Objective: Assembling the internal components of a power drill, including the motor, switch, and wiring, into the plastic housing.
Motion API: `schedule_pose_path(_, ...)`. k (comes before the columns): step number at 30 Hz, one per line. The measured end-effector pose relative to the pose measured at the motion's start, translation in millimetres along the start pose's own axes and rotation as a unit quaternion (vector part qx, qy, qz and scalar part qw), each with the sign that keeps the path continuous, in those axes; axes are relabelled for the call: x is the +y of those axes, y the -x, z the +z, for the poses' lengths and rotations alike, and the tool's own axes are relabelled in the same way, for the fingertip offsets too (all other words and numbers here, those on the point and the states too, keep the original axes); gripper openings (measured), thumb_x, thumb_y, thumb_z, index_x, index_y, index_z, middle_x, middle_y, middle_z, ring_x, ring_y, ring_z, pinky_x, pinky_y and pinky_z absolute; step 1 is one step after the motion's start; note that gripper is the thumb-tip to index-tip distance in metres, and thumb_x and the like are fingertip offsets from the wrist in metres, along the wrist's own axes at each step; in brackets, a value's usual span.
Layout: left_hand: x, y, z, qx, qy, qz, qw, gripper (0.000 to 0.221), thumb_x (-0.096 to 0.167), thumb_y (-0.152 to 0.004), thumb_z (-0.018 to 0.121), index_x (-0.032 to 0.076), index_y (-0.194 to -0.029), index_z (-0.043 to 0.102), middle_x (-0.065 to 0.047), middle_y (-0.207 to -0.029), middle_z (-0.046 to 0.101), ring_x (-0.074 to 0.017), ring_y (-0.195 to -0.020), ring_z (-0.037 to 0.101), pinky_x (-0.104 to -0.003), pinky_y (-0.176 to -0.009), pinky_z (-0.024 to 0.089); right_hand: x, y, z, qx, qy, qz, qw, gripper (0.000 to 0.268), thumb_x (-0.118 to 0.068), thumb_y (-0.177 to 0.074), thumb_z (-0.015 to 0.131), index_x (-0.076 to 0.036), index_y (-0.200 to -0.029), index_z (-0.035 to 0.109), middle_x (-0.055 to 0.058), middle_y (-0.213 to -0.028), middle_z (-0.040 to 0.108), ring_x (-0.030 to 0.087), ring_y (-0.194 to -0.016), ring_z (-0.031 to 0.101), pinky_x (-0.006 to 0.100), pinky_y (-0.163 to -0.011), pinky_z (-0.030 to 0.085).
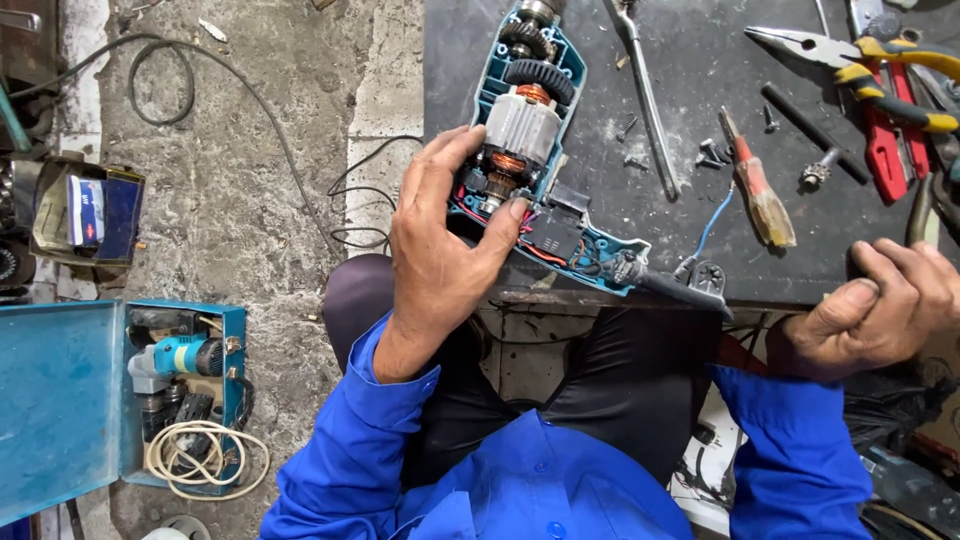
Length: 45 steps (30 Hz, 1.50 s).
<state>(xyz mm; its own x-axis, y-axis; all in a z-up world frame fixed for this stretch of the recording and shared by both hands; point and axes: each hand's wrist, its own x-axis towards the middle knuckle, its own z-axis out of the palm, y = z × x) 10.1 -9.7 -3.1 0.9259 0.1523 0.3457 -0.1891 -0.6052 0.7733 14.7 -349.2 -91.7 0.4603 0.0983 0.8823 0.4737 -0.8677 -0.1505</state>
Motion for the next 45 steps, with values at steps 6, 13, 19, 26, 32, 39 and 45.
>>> schedule_pose_path(6,0,1,1,0.003,-0.005,-0.001,1.000,0.050,0.023,-0.092,0.073,0.006,-0.136,0.055,-0.015,-0.135,0.058,-0.0296,-0.130,0.058,-0.040,-0.113,0.049,-5,-5,0,0.010,0.005,0.003,1.000,0.038,-0.003,-0.108,0.044,0.021,-0.096,0.072,0.031,-0.102,0.066,0.047,-0.104,0.059,0.056,-0.100,0.049)
schedule_pose_path(13,1,2,2,0.008,-0.011,-0.004,1.000,0.050,0.024,-0.091,0.074,0.007,-0.136,0.056,-0.013,-0.132,0.057,-0.0278,-0.124,0.059,-0.039,-0.109,0.051,0,-2,-1,0.006,0.019,-0.004,1.000,0.045,-0.007,-0.112,0.042,0.018,-0.098,0.075,0.028,-0.102,0.068,0.045,-0.107,0.058,0.052,-0.099,0.049)
schedule_pose_path(19,-1,3,3,0.011,-0.022,-0.009,1.000,0.052,0.026,-0.091,0.074,0.008,-0.136,0.057,-0.014,-0.130,0.056,-0.0276,-0.124,0.059,-0.039,-0.107,0.052,2,-1,1,0.017,0.013,-0.008,1.000,0.044,-0.007,-0.110,0.043,0.019,-0.095,0.076,0.028,-0.101,0.068,0.045,-0.107,0.058,0.052,-0.099,0.049)
schedule_pose_path(26,0,2,3,0.016,-0.022,-0.014,1.000,0.053,0.025,-0.088,0.076,0.009,-0.135,0.058,-0.014,-0.126,0.054,-0.0277,-0.123,0.056,-0.038,-0.107,0.050,6,2,-2,-0.002,0.016,-0.021,1.000,0.044,-0.005,-0.111,0.042,0.020,-0.098,0.076,0.028,-0.103,0.069,0.045,-0.109,0.058,0.052,-0.099,0.050)
schedule_pose_path(32,-1,3,-2,0.025,-0.008,-0.010,1.000,0.049,0.027,-0.090,0.076,0.008,-0.133,0.060,-0.014,-0.127,0.059,-0.0289,-0.126,0.057,-0.039,-0.108,0.050,-12,-9,-12,-0.043,-0.013,-0.008,0.999,0.028,0.013,-0.102,0.048,0.025,-0.102,0.073,0.035,-0.107,0.067,0.049,-0.109,0.058,0.056,-0.104,0.049)
schedule_pose_path(39,-7,3,-7,0.051,0.082,-0.040,0.995,0.033,0.020,-0.105,0.046,0.003,-0.129,0.062,-0.015,-0.127,0.069,-0.0280,-0.121,0.067,-0.039,-0.107,0.054,-86,-42,-21,-0.173,-0.123,0.018,0.977,0.041,-0.021,-0.113,0.055,0.017,-0.121,0.068,0.034,-0.121,0.064,0.049,-0.117,0.058,0.058,-0.106,0.045)
schedule_pose_path(45,-10,2,-3,0.035,0.047,-0.016,0.998,0.031,0.014,-0.104,0.051,0.002,-0.130,0.061,-0.017,-0.129,0.069,-0.0314,-0.124,0.066,-0.042,-0.110,0.052,-117,-52,-2,-0.283,-0.020,-0.053,0.958,0.067,-0.053,-0.102,0.062,0.005,-0.132,0.071,0.019,-0.121,0.073,0.035,-0.113,0.066,0.045,-0.103,0.042)
